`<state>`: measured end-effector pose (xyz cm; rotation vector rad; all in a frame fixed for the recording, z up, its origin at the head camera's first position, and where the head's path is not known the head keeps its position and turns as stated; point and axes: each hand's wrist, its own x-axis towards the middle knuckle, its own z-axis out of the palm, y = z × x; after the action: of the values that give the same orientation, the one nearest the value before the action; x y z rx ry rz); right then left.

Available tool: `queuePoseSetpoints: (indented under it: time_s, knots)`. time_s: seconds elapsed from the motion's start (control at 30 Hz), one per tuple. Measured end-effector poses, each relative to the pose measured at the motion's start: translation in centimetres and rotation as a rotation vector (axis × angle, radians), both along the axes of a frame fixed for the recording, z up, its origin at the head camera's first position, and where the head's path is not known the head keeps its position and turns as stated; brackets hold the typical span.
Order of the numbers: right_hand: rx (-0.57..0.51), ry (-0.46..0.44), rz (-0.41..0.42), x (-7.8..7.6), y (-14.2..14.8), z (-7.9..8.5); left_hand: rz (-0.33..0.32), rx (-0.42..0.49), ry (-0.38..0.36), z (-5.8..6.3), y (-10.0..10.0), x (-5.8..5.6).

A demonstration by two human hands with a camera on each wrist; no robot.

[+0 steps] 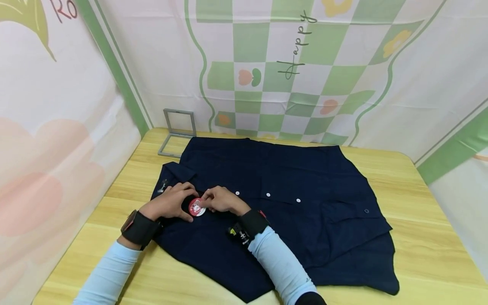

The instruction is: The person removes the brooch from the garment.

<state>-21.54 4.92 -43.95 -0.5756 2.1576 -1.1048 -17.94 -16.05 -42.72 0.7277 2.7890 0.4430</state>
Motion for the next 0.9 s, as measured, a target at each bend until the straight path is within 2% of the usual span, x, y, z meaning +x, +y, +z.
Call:
queuePoseSetpoints:
  time_s: [0.53,0.67,0.9]
  knots:
    - [-0.025,-0.009,0.0,0.3,0.9,0.2,-0.006,0.006,-0.013,0.1,0.0,0.0]
    - [-0.028,0.015,0.0,0.4,1.2,0.3,-0.007,0.004,-0.018,0.2,-0.1,0.0]
    - [-0.052,0.029,-0.038,0.1,2.7,1.1,-0.004,0.003,-0.032,0.3,-0.1,-0.1]
